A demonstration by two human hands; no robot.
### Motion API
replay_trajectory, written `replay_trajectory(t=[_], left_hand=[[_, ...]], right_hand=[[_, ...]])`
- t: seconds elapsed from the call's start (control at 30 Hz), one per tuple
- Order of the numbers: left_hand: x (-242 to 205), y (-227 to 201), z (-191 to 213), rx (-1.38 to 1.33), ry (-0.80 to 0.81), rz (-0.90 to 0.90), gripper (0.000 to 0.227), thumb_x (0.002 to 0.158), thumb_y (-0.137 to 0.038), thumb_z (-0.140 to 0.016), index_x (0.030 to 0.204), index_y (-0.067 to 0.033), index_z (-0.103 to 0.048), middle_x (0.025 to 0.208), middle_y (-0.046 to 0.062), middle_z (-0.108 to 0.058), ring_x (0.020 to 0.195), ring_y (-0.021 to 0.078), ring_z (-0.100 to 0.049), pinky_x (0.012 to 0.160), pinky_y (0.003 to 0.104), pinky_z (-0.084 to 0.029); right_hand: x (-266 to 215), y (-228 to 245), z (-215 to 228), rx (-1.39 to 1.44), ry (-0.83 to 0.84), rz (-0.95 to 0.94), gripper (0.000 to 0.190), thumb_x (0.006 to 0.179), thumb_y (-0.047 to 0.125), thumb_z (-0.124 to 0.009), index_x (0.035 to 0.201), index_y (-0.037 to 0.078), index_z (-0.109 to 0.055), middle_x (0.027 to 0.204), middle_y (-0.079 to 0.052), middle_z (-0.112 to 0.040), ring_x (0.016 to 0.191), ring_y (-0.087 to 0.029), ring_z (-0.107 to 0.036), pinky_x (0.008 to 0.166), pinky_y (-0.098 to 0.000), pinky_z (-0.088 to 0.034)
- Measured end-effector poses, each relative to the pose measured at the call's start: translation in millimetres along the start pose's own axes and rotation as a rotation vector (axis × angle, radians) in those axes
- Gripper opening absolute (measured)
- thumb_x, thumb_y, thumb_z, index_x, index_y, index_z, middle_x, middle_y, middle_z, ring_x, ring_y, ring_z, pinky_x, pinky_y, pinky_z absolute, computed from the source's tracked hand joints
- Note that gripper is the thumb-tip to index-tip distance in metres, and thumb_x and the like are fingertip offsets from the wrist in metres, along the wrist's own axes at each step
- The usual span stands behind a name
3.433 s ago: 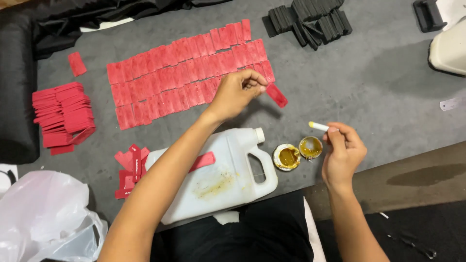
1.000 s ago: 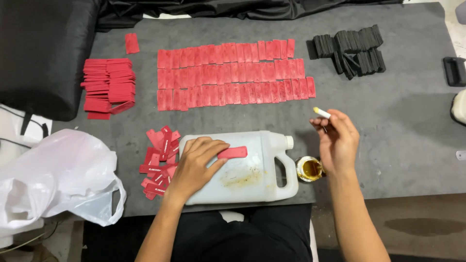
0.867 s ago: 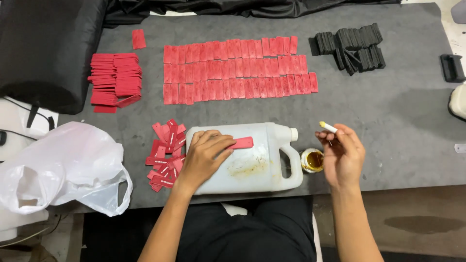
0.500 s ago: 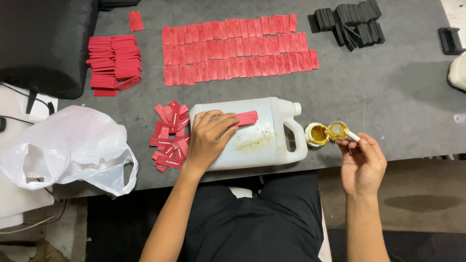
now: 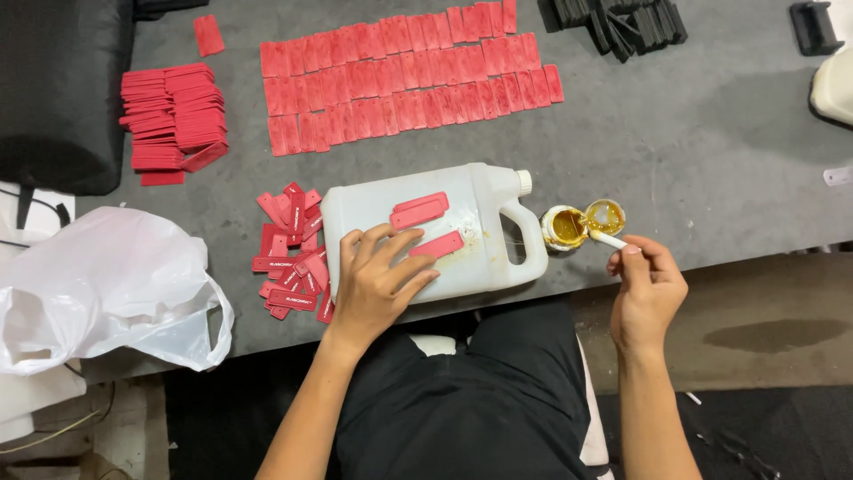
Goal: Applying glue to small red leather strips using a manual applicator on a workshop table
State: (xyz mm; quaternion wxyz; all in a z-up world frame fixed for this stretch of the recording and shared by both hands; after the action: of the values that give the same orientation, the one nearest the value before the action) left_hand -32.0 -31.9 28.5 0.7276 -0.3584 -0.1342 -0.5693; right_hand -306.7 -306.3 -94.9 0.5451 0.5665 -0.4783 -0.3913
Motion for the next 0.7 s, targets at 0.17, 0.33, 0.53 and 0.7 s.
replay_trajectory(t=[0.17, 0.33, 0.53, 0.7], left_hand=[[-9.9, 6.2, -6.7, -0.041, 0.016, -0.007, 0.009, 0.095, -0.027, -0.074, 0.103, -0.0265, -0.077, 0.111, -0.007, -0.072, 0.102, 0.0197, -0.058, 0.096, 0.039, -0.040], [-9.3, 6.0, -5.8, -0.120, 0.030, 0.011, 0.007, 0.093, -0.018, -0.076, 0.099, -0.0216, -0.078, 0.107, -0.005, -0.075, 0.096, 0.0198, -0.060, 0.094, 0.036, -0.043], [-8.0, 9.9, -2.9, -0.146, 0.028, 0.062, 0.006, 0.094, -0.021, -0.077, 0.100, -0.0204, -0.078, 0.106, -0.006, -0.076, 0.094, 0.0190, -0.062, 0.093, 0.035, -0.045], [-9.2, 13.5, 0.4, -0.187, -0.014, 0.091, 0.010, 0.095, -0.017, -0.073, 0.103, -0.0171, -0.078, 0.107, -0.001, -0.076, 0.092, 0.0231, -0.063, 0.089, 0.036, -0.048]], right_hand=[[-2.6, 49.2, -38.7, -0.502, 0.139, 0.233, 0.015, 0.098, -0.003, -0.074, 0.113, 0.002, -0.076, 0.078, -0.013, -0.068, 0.073, -0.020, -0.066, 0.072, -0.0341, -0.056], [1.6, 46.5, -67.3, -0.793, 0.266, 0.520, 0.013, 0.096, 0.002, -0.080, 0.107, 0.009, -0.080, 0.084, -0.006, -0.075, 0.072, -0.022, -0.070, 0.070, -0.0335, -0.056], [9.8, 28.4, -90.8, -0.938, 0.366, 0.679, 0.011, 0.096, 0.007, -0.081, 0.106, 0.009, -0.077, 0.091, -0.004, -0.075, 0.083, -0.023, -0.071, 0.077, -0.0348, -0.058], [18.7, 20.4, -89.0, -0.951, 0.345, 0.572, 0.008, 0.093, 0.012, -0.084, 0.098, 0.008, -0.078, 0.083, -0.008, -0.073, 0.080, -0.029, -0.071, 0.077, -0.0384, -0.057]])
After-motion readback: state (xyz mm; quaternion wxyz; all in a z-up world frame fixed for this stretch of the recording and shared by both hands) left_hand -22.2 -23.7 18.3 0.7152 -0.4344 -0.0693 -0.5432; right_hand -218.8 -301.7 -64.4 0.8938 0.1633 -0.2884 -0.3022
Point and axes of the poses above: each hand's wrist, its own x-axis towards the middle knuckle, its own z-axis out of the back of the hand, y = z × x, the point moved 10 cm from there along x, towards the middle knuckle
